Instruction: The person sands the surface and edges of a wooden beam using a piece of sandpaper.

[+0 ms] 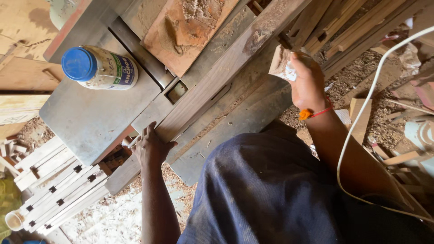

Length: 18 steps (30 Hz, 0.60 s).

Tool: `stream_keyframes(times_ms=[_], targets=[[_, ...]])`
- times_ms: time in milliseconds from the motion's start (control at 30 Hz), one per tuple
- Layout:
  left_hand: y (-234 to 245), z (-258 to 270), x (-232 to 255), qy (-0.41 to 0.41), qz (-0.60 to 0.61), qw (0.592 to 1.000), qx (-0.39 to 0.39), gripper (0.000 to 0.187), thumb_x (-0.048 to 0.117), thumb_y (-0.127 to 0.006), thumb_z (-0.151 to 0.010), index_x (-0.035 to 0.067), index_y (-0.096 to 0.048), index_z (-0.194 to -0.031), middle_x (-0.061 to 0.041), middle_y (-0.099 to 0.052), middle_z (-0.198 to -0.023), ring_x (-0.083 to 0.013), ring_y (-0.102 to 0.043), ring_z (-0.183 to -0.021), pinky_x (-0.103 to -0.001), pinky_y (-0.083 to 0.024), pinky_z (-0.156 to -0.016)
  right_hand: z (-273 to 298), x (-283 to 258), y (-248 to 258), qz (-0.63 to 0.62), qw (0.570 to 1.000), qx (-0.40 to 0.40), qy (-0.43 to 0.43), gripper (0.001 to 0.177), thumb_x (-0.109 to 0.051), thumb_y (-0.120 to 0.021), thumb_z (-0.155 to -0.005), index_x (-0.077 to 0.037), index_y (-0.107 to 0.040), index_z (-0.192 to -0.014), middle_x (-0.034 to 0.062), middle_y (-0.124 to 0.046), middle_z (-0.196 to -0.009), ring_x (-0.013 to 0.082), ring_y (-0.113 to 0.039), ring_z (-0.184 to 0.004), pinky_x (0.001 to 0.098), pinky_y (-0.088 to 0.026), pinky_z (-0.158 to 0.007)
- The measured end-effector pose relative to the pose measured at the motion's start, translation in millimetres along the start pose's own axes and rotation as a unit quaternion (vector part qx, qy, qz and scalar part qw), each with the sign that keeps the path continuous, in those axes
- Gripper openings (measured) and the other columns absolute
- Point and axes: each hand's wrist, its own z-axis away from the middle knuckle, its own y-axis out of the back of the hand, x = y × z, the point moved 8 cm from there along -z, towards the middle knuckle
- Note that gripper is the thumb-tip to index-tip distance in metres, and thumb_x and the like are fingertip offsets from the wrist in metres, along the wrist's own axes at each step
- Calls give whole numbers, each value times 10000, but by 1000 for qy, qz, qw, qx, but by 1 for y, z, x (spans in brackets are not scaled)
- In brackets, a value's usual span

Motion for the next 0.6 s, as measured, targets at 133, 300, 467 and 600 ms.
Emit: stream_keyframes(times_ms=[133,300,467,600], targets=[[4,5,1,-22,6,998,62,895,386,-1005,-525,233,-622,-1319,-32,-661,-1321,-284,-544,-1297,-535,-336,-1103,-8,-12,10,-1,1000,4,-10,111,-70,-604,-1050,-31,-670,-1131,78,-709,-1114,186,-697,-1033,363,-578,-919],[1,14,-1,-9,33,996,81,838,366,-973,-589,230,-629,-1341,-27,-668,-1341,-298,-565,-1283,-521,-352,-1076,-22,-34,-12,13,999,-39,-27,190,-55,-590,-1056,-3,-624,-1236,110,-694,-1196,214,-682,-1112,385,-582,-977],[-4,31,1,-25,41,987,152,768,347,-944,-639,220,-636,-1331,-20,-666,-1347,-276,-583,-1285,-520,-306,-1122,-48,-51,-69,55,982,-180,-13,329,-29,-561,-1068,46,-604,-1385,164,-687,-1274,253,-692,-1148,435,-584,-989],[-21,60,6,-34,19,969,243,641,253,-858,-771,210,-633,-1370,-18,-652,-1422,-255,-566,-1345,-526,-279,-1161,-105,-26,-101,163,959,-231,-21,419,-37,-591,-1008,-3,-557,-1424,114,-683,-1318,223,-689,-1175,408,-580,-987]])
